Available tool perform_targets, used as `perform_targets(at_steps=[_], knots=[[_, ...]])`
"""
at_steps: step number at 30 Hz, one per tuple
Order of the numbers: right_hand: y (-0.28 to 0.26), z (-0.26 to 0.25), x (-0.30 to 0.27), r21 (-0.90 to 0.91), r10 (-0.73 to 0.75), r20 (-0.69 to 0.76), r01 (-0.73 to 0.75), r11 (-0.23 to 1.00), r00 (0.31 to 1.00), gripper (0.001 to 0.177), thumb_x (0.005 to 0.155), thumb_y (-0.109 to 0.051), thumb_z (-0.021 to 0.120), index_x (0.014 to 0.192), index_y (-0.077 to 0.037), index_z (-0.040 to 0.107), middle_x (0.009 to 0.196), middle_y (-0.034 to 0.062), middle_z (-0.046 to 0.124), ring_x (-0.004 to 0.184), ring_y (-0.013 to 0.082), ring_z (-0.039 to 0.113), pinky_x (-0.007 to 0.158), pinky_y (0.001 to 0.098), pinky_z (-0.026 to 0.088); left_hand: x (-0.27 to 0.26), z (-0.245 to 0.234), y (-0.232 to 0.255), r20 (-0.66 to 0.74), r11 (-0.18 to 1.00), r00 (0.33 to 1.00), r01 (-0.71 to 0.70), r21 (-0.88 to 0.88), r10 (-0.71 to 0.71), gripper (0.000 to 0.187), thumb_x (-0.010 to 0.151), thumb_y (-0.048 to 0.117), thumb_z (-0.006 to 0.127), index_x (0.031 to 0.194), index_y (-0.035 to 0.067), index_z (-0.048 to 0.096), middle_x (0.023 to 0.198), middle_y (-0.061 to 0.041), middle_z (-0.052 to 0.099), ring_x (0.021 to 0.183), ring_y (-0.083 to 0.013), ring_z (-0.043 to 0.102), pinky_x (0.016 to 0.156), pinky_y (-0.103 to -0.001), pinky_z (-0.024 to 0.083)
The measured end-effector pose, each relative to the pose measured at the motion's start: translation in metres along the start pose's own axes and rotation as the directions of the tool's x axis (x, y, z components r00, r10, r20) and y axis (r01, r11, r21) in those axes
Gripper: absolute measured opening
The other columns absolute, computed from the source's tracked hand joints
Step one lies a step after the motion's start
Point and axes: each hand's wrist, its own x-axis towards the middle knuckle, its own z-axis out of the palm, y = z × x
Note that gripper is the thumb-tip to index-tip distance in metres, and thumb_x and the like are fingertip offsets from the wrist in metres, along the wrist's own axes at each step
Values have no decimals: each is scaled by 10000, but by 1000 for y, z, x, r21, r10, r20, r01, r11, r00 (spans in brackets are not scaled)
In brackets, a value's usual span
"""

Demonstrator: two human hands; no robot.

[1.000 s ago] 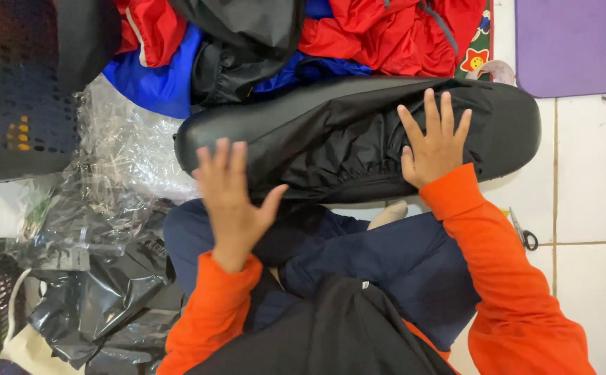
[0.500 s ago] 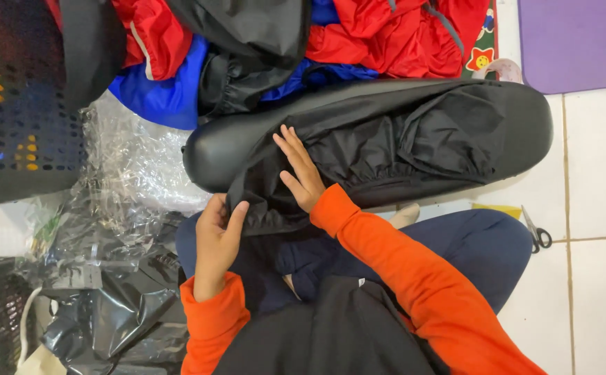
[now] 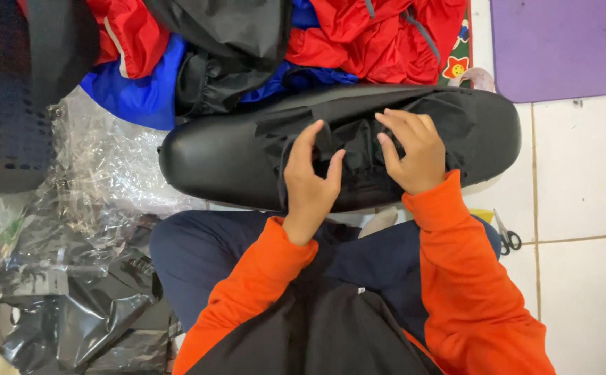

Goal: The person wipes a black textile cover with a sponge, folds it into a small rectangle, and then places it inside a clear plastic sleeve and a black plastic bag.

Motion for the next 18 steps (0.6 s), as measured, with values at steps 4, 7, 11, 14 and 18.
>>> perform_targets(at_steps=[4, 7, 11, 14, 18], knots=[[50, 16, -51, -157, 8, 269, 36, 987, 963, 313, 997, -182, 623, 1296, -144, 707, 1273, 82, 668, 1155, 293, 608, 1005, 420, 432, -8, 45, -31, 186, 926, 952, -284, 247, 242, 458, 972, 40, 686, 1409, 32, 552, 1186, -140, 623, 1114, -299, 662, 963, -393, 575], [61, 15, -65, -130, 129, 451, -78, 988, 883, 284, 1021, -205, 583, 1268, -158, 714, 1306, 38, 687, 1253, 260, 589, 1067, 442, 368, -29, 74, -57, 284, 818, 895, -434, 377, 343, 416, 985, 8, 647, 1392, 14, 564, 1175, -162, 616, 1093, -306, 658, 948, -385, 568], [81, 20, -62, -3, 93, 498, -106, 994, 862, 262, 985, -152, 620, 1212, -182, 747, 1247, 37, 731, 1181, 266, 649, 1015, 433, 438, -49, 106, -114, 340, 704, 811, -583, 405, 477, 403, 1008, 71, 605, 1402, -6, 572, 1197, -219, 617, 1060, -325, 655, 935, -392, 554], [86, 20, -69, 86, 150, 432, -206, 975, 890, 198, 997, -116, 608, 1104, -133, 773, 1120, 69, 774, 1095, 326, 701, 1039, 505, 453, -57, 118, -153, 326, 709, 768, -637, 303, 551, 465, 1053, 161, 525, 1497, 24, 506, 1259, -270, 569, 998, -396, 634, 872, -463, 534], [84, -32, -59, -27, 270, 0, -270, 963, 963, 225, 997, -104, 668, 1189, -178, 759, 1120, 23, 754, 1090, 267, 696, 979, 392, 501, -64, 128, -174, 325, 662, 732, -680, 314, 599, 557, 1040, 415, 549, 1500, 101, 541, 1306, -277, 581, 966, -384, 643, 864, -447, 539]])
